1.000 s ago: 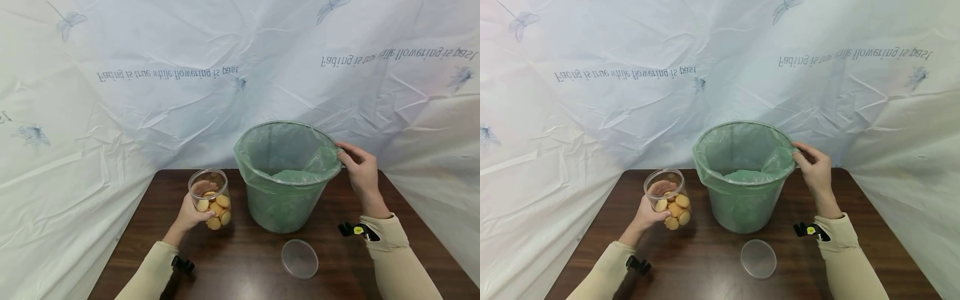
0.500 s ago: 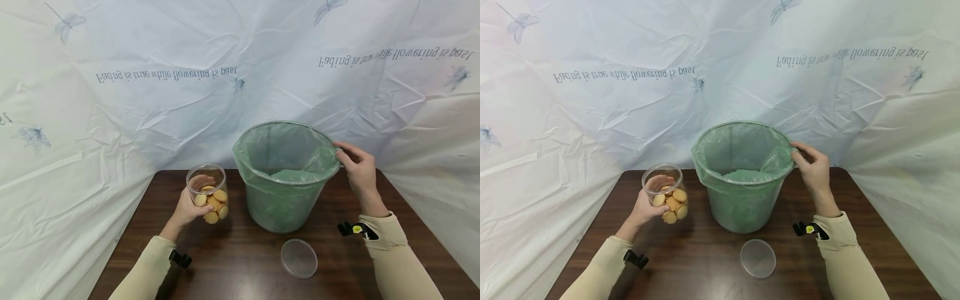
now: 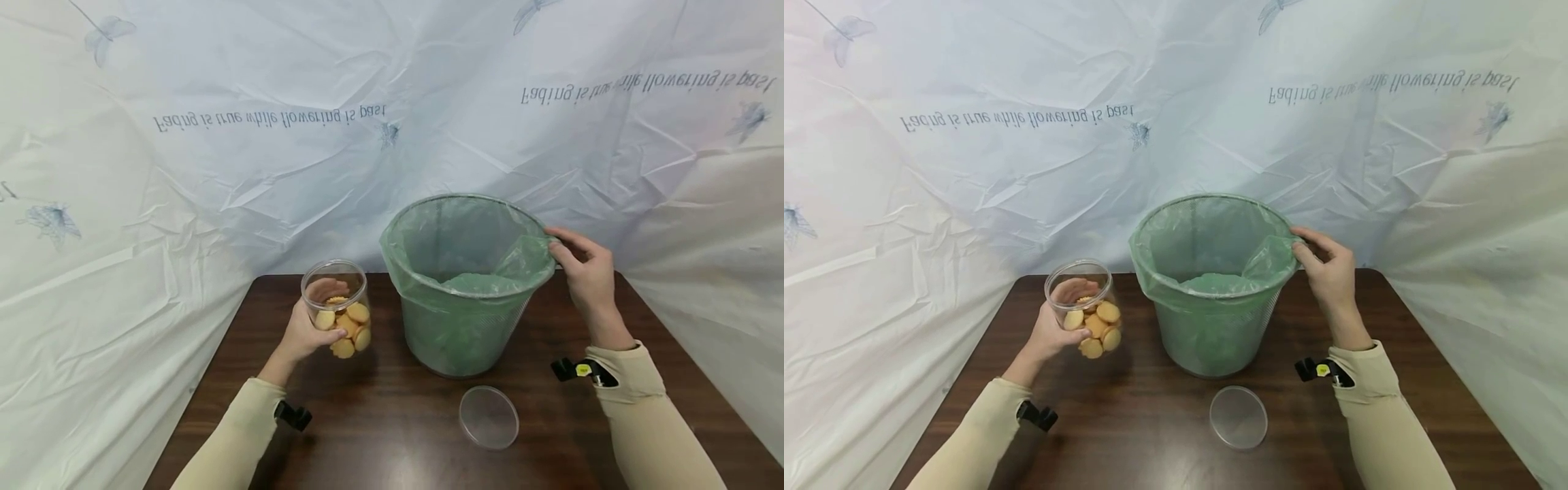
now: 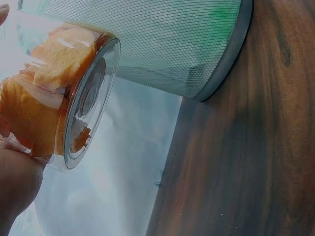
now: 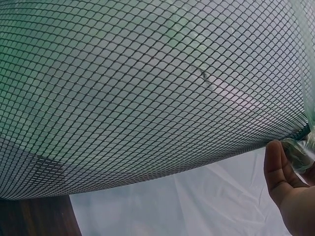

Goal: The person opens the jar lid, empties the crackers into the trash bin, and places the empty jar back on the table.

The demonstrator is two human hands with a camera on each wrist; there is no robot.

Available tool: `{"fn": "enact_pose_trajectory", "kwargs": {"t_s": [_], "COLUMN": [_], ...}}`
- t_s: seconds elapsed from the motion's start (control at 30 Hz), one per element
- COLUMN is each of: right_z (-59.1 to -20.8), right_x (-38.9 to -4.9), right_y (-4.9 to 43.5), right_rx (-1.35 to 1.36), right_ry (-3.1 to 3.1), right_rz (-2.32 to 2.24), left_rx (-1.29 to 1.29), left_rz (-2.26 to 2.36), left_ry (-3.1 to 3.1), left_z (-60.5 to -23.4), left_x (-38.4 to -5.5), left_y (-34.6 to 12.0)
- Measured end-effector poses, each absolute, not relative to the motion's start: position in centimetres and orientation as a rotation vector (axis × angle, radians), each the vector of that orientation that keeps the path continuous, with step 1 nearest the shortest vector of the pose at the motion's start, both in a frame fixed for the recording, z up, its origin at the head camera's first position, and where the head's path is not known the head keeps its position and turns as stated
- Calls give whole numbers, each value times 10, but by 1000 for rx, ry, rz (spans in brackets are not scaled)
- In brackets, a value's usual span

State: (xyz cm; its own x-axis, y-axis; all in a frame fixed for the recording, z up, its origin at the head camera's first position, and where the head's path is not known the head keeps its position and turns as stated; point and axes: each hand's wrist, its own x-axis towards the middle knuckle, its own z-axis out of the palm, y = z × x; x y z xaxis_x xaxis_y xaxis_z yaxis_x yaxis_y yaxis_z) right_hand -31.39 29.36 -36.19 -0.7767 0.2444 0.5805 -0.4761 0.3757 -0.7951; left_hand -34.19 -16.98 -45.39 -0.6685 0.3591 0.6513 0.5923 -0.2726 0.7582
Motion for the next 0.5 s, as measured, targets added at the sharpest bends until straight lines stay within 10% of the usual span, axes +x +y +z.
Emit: {"fn": "enact_pose_trajectory", "kwargs": {"t_s": [0.5], "right_z": [-363], "right_x": [-314], "right_y": [294], "right_rx": [200], "right_ry": [-1988], "right_rz": [1452], "left_rx": [-1161], "left_rz": [-2023], "left_ry": [-1865], "left_z": [-438], "left_x": [-348], "left_y": [-171]}}
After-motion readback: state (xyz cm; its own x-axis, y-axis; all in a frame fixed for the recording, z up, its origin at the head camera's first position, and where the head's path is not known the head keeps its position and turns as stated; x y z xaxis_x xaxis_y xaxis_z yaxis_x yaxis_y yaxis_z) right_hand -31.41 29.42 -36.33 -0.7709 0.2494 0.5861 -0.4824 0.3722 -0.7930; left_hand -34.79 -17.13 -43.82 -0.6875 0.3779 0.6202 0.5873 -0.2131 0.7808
